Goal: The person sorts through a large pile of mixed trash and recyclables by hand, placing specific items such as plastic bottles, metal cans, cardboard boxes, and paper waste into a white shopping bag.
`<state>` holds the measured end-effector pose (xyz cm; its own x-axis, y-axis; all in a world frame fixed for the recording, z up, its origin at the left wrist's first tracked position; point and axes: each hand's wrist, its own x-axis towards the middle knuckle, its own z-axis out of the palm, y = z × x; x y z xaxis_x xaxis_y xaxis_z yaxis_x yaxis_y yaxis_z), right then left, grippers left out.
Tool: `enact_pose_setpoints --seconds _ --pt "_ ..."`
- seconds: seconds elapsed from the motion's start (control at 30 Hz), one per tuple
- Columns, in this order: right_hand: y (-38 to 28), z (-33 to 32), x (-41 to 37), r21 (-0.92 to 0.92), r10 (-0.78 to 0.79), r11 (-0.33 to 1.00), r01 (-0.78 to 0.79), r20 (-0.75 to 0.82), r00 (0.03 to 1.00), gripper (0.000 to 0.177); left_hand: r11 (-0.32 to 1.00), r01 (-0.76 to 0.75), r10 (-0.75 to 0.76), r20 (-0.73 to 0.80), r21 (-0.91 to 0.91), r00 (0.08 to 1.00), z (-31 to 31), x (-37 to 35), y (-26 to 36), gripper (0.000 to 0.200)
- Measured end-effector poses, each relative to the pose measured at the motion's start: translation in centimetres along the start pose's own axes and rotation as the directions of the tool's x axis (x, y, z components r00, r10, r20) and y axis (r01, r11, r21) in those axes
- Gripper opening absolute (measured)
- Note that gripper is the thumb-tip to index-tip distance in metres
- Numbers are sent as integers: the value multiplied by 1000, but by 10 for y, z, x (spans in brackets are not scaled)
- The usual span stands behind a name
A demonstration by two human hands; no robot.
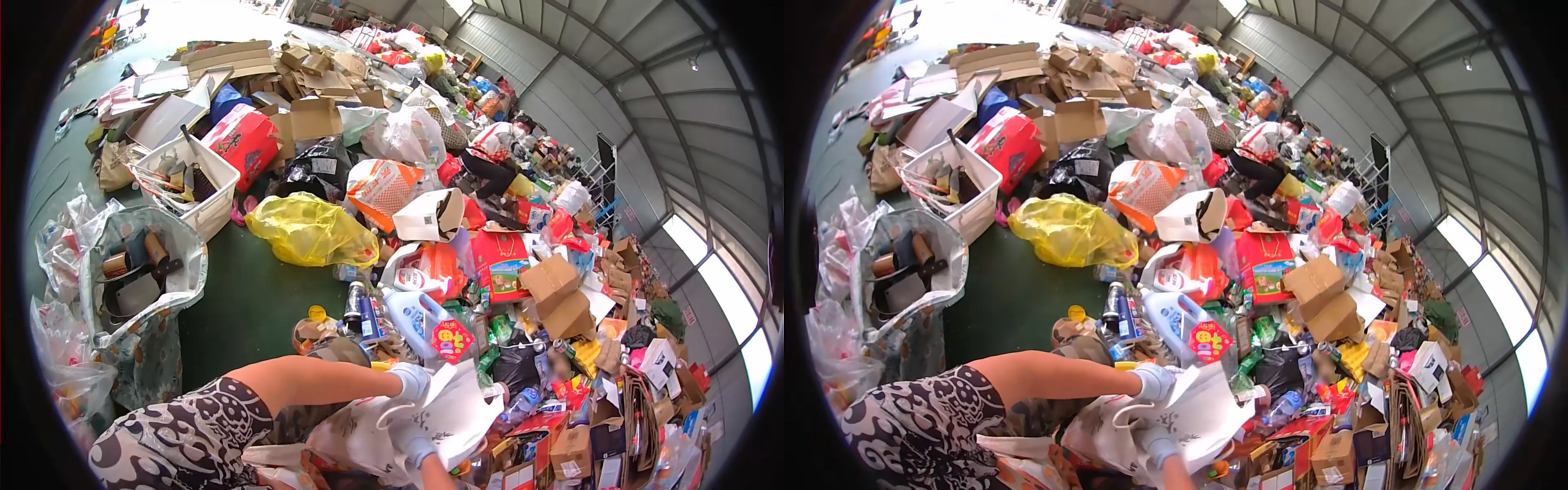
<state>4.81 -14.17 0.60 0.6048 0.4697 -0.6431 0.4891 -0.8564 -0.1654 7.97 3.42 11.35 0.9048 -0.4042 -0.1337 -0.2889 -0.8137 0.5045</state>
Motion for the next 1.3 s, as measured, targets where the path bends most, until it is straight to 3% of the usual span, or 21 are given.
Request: enact_pose_setpoints --seconds 0.03,0.07,0.17,0.23,0.33,0.4,0.5,0.6,0.83,0.97,1.07,1.13,1.2,1.27,1.3 --pt "0 11 4 -166 57 985 -42 88 994 52 998 -50 51 -32 24 998 -18 -18 8 35" --pt "-5 12 3 -223 103 972 -79 99 990 52 996 -74 72 35 50 997 -15 -12 6 36" --pt "-23 7 -1 -281 130 954 -105 72 989 50 989 -131 131 7 65 991 -27 -24 12 33" --pt "-46 3 0 -284 74 958 -50 74 995 50 937 -308 308 26 164 951 5 -7 8 26" --pt "-84 16 14 -250 -66 964 95 121 990 49 934 -338 355 -177 116 918 15 -11 23 27" --pt "-103 29 20 -217 -144 961 174 150 978 48 936 -319 336 -112 147 935 11 -14 33 28" --pt "-122 43 31 -197 -212 949 247 183 960 47 956 -285 274 128 74 953 18 -10 39 29" --pt "-119 47 31 -199 -224 946 254 162 961 46 916 -377 365 108 136 925 24 -3 35 27" --pt "-119 45 18 -204 -295 929 309 95 951 43 949 -303 289 142 90 947 15 -5 42 28" --pt "-115 17 -23 -189 -462 879 438 -110 880 42 966 -252 244 125 58 962 13 -6 42 31" --pt "-91 -40 -103 -321 -532 847 424 -507 678 41 951 -297 286 122 89 950 8 -8 37 27" --pt "-73 -74 -154 -333 -395 919 214 -758 520 40 932 -341 330 101 125 939 10 -6 33 23" --pt "-67 -91 -187 -171 -144 985 -27 -895 422 67 933 -332 329 45 138 943 13 -3 30 25" --pt "-45 -93 -197 2 79 981 -195 -917 391 88 933 -330 329 36 144 944 0 -12 30 26" --pt "-29 -79 -193 168 283 945 -280 -850 444 101 943 -305 299 59 133 952 -3 -14 31 26"
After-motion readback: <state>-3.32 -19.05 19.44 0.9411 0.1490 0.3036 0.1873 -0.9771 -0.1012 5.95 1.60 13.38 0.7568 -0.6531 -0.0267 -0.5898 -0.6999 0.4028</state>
